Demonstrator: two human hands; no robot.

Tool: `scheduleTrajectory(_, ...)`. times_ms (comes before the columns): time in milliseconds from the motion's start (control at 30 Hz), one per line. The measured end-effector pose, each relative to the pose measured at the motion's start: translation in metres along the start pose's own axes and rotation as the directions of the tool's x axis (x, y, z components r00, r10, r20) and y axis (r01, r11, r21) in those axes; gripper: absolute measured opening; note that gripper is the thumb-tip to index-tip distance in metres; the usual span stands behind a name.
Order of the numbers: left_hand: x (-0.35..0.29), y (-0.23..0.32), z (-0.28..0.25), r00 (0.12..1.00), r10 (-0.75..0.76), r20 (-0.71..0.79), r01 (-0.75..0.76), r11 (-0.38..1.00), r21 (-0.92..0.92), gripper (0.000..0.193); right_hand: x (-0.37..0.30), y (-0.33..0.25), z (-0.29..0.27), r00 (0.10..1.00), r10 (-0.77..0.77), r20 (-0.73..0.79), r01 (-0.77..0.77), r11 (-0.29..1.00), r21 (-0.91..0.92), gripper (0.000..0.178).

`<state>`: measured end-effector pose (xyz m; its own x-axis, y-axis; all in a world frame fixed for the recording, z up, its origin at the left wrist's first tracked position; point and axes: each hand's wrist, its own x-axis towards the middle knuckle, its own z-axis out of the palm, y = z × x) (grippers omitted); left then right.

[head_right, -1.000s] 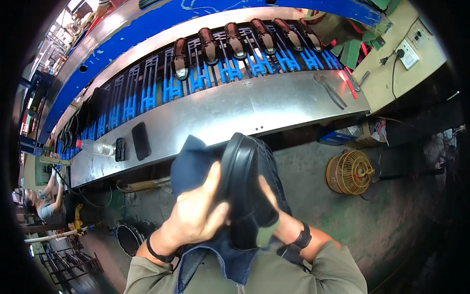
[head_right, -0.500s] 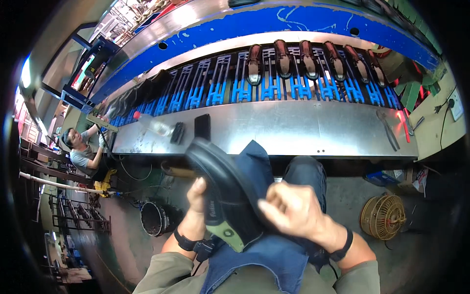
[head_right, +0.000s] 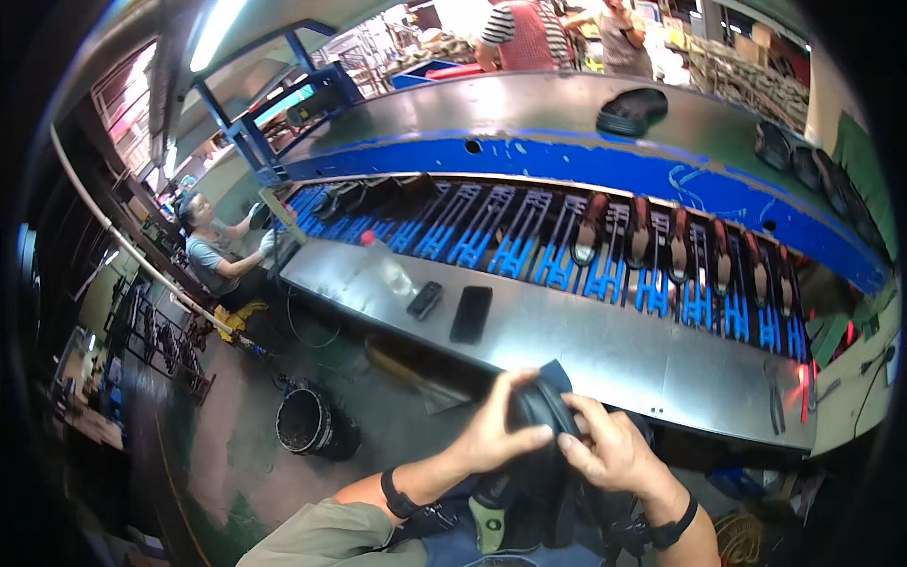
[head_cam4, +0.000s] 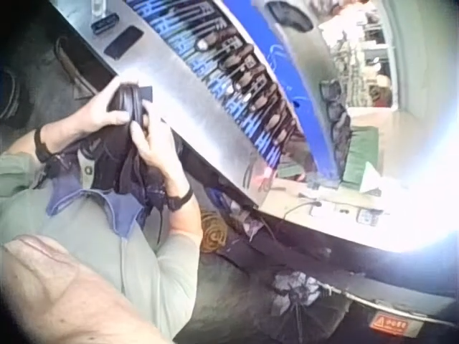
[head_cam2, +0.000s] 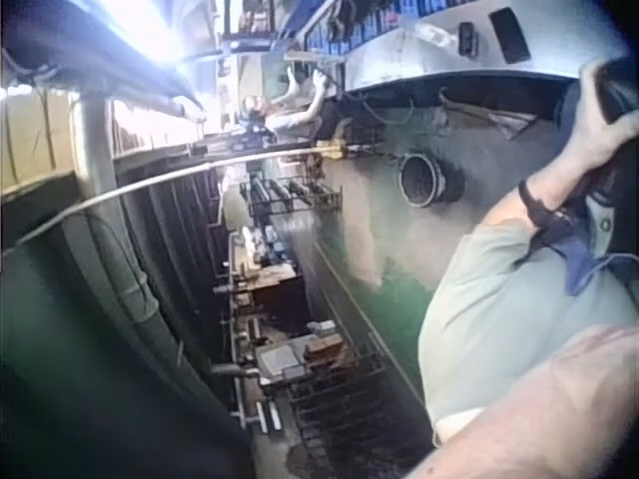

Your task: Manually assemble shoe components at an industrial conveyor station, checking fit and placing them on the track.

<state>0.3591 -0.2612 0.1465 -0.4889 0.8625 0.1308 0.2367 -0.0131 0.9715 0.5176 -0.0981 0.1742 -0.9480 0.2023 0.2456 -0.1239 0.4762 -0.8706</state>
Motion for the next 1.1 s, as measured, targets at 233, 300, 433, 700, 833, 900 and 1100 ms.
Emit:
scheduleTrajectory(233,-0.003,-0.01,0.0,0.999,0.039,0.022,-0.036,0.992,-0.122,0.087,0.001,0.004,0.011,0.998,0.046,-0.043,-0.039,0.989,0.14,0.046)
scheduleTrajectory(300,-0.007,-0.017,-0.005,1.0,-0.023,-0.003,0.022,0.981,-0.192,0.085,0.011,-0.034,0.022,0.993,-0.107,-0.047,0.083,0.927,-0.366,0.052)
scheduleTrajectory(433,-0.013,-0.038,-0.01,0.981,-0.192,-0.011,0.163,0.86,-0.484,0.074,-0.023,-0.028,0.062,0.986,-0.114,-0.12,0.046,0.883,-0.467,0.06)
scheduleTrajectory(700,-0.009,-0.082,0.016,0.883,-0.402,0.241,0.408,0.405,-0.818,0.061,-0.118,0.008,0.102,0.994,-0.103,-0.042,0.051,0.76,-0.648,0.087)
scheduleTrajectory(833,0.032,-0.098,0.035,0.802,-0.556,0.22,0.528,0.485,-0.697,0.047,-0.06,0.025,0.071,0.85,-0.506,0.146,0.476,0.62,-0.624,0.09)
scheduleTrajectory(900,0.022,-0.087,0.012,0.775,-0.527,0.349,0.63,0.687,-0.362,0.052,-0.028,0.0,0.062,0.808,-0.584,-0.079,0.452,0.7,-0.553,0.096)
scheduleTrajectory(1100,-0.025,-0.104,0.016,0.999,0.001,-0.052,-0.021,0.927,-0.375,0.042,-0.01,0.073,0.051,0.859,0.485,-0.163,-0.384,0.822,0.42,0.043)
